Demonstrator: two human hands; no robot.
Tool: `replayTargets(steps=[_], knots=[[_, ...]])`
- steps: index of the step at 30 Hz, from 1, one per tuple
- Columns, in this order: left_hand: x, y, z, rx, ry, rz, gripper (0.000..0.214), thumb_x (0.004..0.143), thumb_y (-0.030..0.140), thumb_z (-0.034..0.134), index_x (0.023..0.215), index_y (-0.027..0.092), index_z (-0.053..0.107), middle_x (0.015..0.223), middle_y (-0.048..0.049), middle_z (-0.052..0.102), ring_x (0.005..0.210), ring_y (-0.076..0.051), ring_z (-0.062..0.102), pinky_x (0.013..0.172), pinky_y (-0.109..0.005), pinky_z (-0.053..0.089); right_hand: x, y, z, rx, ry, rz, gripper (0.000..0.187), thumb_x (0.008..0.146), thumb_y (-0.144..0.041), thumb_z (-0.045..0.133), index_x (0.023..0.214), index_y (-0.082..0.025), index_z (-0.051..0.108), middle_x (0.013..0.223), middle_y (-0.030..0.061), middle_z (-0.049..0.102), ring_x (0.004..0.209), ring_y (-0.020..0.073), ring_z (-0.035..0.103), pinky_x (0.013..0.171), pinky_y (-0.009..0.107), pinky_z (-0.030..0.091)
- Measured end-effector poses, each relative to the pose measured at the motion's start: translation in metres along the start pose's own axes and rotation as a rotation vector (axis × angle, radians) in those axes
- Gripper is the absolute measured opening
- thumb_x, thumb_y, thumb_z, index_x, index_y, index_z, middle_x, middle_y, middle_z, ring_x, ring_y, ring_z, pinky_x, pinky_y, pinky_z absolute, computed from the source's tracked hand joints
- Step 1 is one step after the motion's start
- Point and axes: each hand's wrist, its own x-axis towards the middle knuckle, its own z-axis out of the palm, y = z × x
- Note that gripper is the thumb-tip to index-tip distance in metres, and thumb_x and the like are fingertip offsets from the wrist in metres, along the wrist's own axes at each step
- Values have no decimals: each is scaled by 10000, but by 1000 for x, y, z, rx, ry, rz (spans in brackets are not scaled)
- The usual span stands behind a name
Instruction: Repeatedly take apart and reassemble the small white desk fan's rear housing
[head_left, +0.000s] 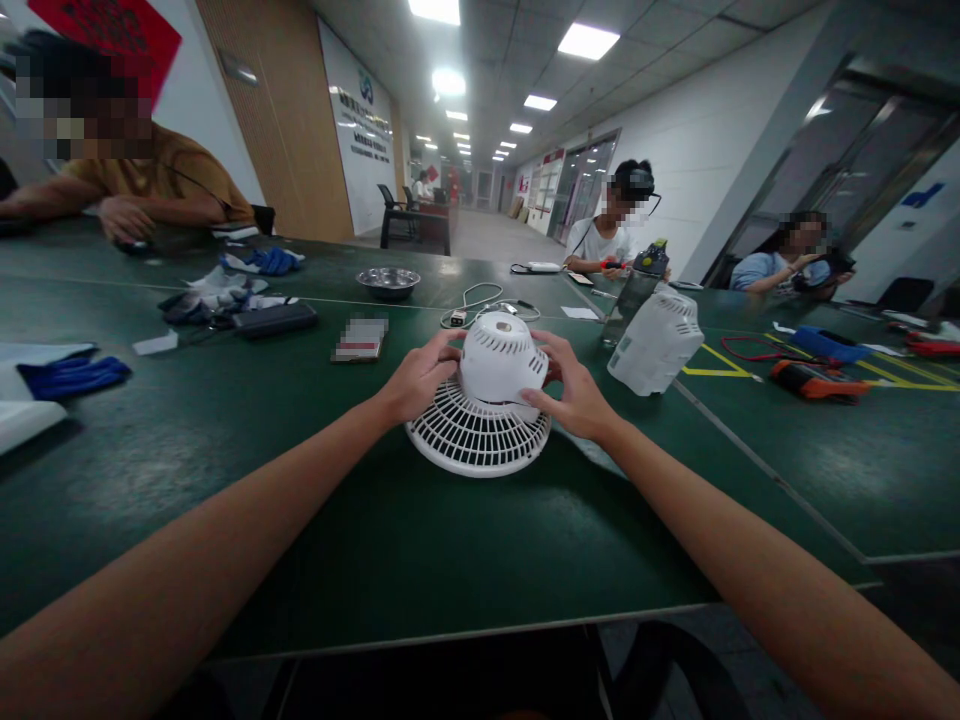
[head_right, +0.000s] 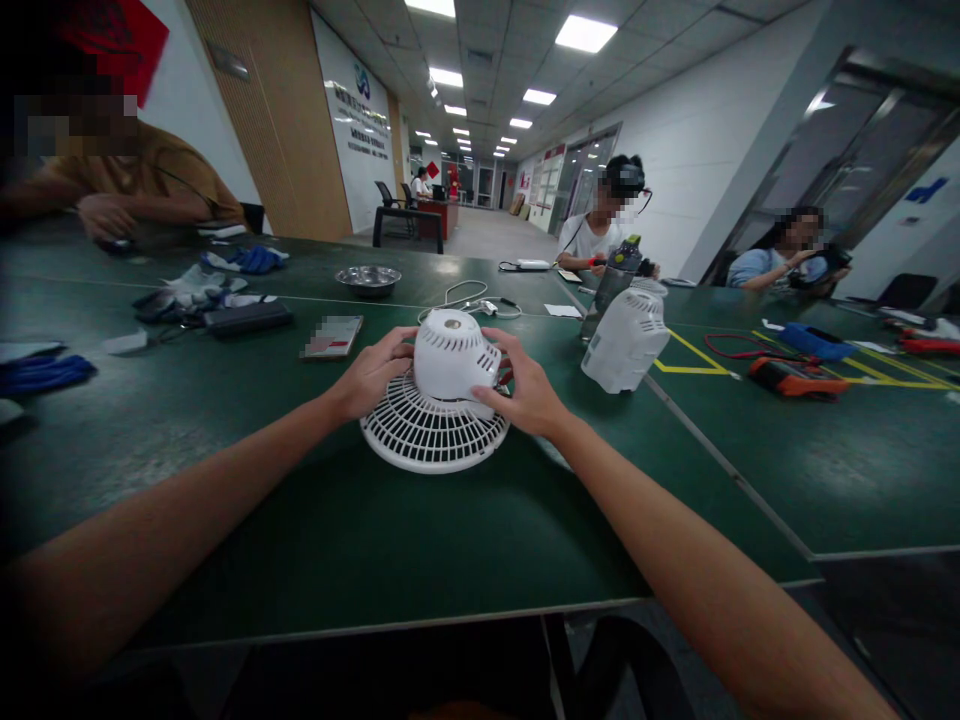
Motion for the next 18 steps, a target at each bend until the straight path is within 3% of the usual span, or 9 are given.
replayTargets(steps=[3, 8, 12, 18], knots=[[0, 2, -2, 73, -83, 64, 555, 962, 480, 484, 1417, 164, 521, 1291, -146, 701, 1187, -324, 650, 1023, -503, 477, 0, 3, -1, -12, -5, -16, 819, 828, -525, 744, 1504, -336, 323, 1276, 109, 588, 1004, 292, 635, 883, 549, 579], [4, 7, -1, 309, -136, 148, 715, 792, 659, 700, 1265, 129, 613, 1233, -189, 668, 1082, -342, 636, 935, -506, 505, -1, 4, -5, 19, -40, -57, 874, 814, -544, 744, 1529, -323, 293, 1236, 105, 607, 1044, 315, 633, 923, 578, 564], [4, 12, -3, 311, -156, 141, 737, 760, 670, 733, 1275, 154, 622, 1275, -179, 645, 1158, -354, 602, 969, -530, 497, -2, -4, -8, 45, -103, -53, 882, 829, -550, 737, 1554, -312, 294, 1245, 105, 639, 1066, 324, 646, 962, 601, 549], [2, 15, -4, 270, -166, 125, 715, 778, 618, 736, 1307, 150, 623, 1304, -191, 641, 1199, -370, 596, 993, -535, 497, -3, -12, -7, 7, -96, -45, 860, 836, -553, 720, 1567, -323, 329, 1493, 114, 532, 1191, 356, 610, 1015, 630, 522]])
